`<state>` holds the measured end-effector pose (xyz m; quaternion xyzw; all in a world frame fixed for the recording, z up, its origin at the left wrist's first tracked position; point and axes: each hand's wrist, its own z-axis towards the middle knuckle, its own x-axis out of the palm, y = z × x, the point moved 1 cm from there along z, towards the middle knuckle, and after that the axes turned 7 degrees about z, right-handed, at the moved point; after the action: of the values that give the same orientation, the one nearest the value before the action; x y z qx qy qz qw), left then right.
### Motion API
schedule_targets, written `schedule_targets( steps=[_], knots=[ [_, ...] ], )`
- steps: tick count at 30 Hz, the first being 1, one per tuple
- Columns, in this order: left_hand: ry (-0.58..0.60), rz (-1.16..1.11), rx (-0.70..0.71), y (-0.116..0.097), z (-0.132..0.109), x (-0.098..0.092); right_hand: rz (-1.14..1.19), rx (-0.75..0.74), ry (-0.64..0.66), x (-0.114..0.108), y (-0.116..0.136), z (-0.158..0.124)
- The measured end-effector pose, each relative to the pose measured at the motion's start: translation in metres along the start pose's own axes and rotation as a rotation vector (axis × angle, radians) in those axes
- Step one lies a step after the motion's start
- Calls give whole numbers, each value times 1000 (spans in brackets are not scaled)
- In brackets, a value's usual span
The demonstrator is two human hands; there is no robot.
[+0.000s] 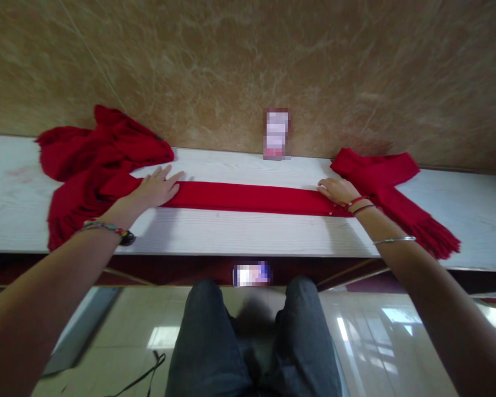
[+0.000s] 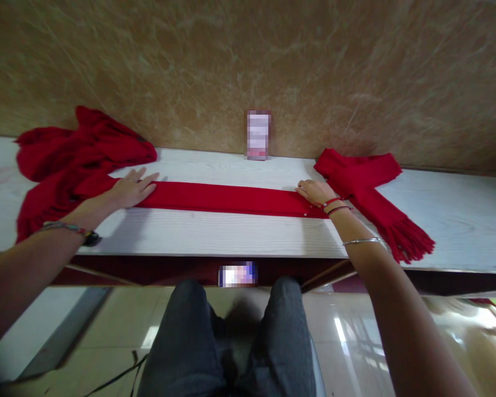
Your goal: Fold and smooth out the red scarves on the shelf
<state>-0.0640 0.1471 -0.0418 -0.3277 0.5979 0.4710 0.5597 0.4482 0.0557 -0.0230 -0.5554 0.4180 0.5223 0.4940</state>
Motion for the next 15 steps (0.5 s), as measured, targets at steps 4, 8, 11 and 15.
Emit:
schedule_targets(
  steps=[4,8,11,15],
  knots=[
    [-53,-50,178,-46,3,-26,-56,-59,-85,-8,9,2],
    [-1,-93,420,-101,-5,-43,125,-284,-82,-3,29,-7],
    [90,-80,452,-123,-12,-42,225,-310,-62,8,34,-20],
    [167,-102,411,-119,-5,-35,290,-229,-7,9,21,-23]
  ],
)
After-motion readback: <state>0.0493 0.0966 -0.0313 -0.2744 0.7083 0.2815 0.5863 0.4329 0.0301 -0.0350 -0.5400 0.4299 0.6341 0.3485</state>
